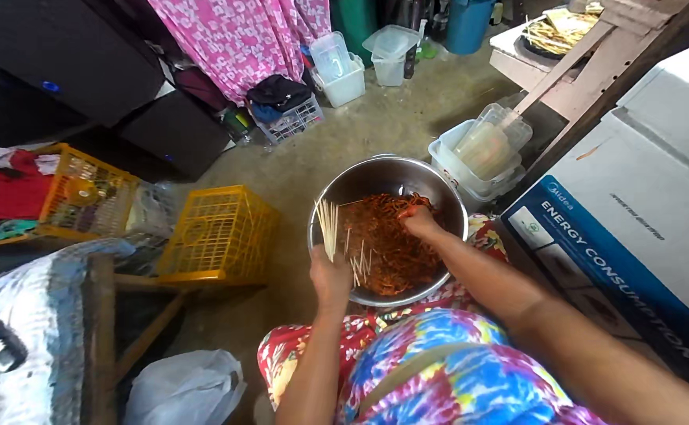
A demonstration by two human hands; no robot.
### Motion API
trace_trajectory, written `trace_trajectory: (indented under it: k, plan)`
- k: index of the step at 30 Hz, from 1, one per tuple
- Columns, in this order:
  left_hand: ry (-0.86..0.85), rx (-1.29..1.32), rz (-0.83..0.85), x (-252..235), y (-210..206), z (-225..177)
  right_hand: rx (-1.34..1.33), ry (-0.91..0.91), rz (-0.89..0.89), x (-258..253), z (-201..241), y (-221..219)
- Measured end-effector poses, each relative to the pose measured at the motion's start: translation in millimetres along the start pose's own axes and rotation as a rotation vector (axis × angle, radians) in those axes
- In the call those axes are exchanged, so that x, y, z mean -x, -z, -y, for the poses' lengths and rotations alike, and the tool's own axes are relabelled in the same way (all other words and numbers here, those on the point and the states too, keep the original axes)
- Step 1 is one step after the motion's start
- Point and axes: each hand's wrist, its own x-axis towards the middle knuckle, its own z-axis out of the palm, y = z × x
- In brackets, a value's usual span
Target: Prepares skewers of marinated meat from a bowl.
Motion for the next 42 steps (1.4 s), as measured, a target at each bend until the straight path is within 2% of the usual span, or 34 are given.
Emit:
trace_trajectory:
  k: [3, 5, 7, 11, 13, 17, 21, 24, 27, 29, 31, 35, 42]
  plan:
    - [-0.090, 0.141, 0.040, 14.8, -12.8, 6.7, 0.332, 0.123, 0.068, -3.4, 3.1, -10.5]
    - [-0.142, 0.211, 0.107, 20.9, -25.3, 13.8, 0.442, 0.071, 0.087, 1.4, 12.0, -15.7]
    - [-0.183, 0.190, 0.169, 24.1, -33.4, 18.4, 0.384, -0.001, 0.017, 5.6, 18.7, -12.0]
    - [-0.188, 0.164, 0.210, 21.7, -35.0, 18.2, 0.109, -0.091, -0.251, -9.8, 7.1, 11.2]
    - [-0.189, 0.183, 0.204, 19.6, -35.6, 17.8, 0.051, -0.136, -0.281, -15.8, 2.6, 18.9]
    - [-0.190, 0.177, 0.199, 17.1, -38.8, 18.9, 0.313, -0.109, -0.150, -28.3, -5.1, 10.6]
    - [-0.206, 0.192, 0.185, 16.9, -40.9, 22.3, 0.562, -0.134, -0.027, -22.2, 8.6, 1.4]
    - [-0.188, 0.207, 0.176, 17.2, -39.9, 22.5, 0.530, -0.115, 0.012, -15.6, 13.8, 7.7]
    - [-0.174, 0.227, 0.160, 18.0, -38.2, 21.3, 0.313, 0.016, -0.026, -10.1, 7.5, 18.3]
    - [-0.175, 0.228, 0.161, 18.8, -38.4, 20.9, 0.283, 0.029, -0.051, -11.7, 2.8, 22.4]
    - [-0.185, 0.209, 0.168, 19.7, -39.4, 21.3, 0.370, 0.005, -0.071, -14.9, 0.0, 19.8]
    - [-0.184, 0.184, 0.177, 18.8, -37.6, 21.6, 0.603, -0.059, 0.010, -10.8, 9.3, 7.8]
    - [-0.163, 0.150, 0.207, 19.0, -33.3, 18.9, 0.688, -0.081, 0.065, -6.6, 6.0, 10.2]
